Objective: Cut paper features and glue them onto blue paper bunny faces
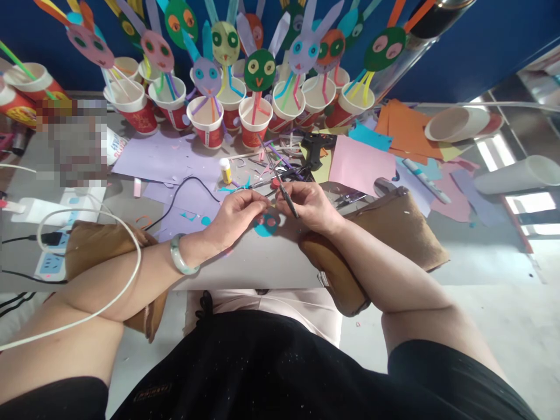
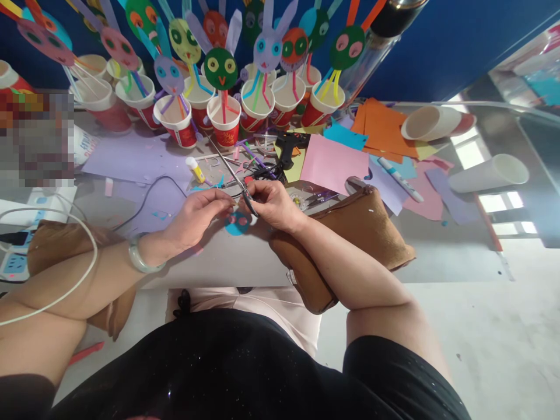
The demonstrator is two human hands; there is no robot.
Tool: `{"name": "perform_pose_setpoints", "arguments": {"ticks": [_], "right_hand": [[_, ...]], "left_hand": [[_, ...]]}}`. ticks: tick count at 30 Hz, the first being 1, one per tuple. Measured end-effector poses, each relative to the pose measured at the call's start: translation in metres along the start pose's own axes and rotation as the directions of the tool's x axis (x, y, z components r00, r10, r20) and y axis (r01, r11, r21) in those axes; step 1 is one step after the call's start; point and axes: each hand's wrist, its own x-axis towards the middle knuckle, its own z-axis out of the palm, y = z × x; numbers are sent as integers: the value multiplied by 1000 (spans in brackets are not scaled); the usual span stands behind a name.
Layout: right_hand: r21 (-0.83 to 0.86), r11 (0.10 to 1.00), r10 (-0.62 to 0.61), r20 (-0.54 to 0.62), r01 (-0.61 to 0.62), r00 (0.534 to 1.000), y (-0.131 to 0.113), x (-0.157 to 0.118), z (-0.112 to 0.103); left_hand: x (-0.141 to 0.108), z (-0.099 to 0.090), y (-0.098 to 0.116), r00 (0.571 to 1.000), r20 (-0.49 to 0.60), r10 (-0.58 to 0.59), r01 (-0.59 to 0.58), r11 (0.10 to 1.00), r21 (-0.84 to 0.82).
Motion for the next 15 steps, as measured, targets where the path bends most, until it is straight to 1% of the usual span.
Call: {"name": "perform_pose_setpoints", "arguments": {"ticks": [6, 15], "right_hand": [[-33, 999, -17, -12, 17, 1000, 0, 1, 0], [29, 999, -40, 11, 39, 999, 1, 1, 1]], "left_hand": [[0, -4, -6, 996, 71, 48, -52, 996, 67], [1, 1, -10, 998, 50, 43, -42, 999, -27]]}}
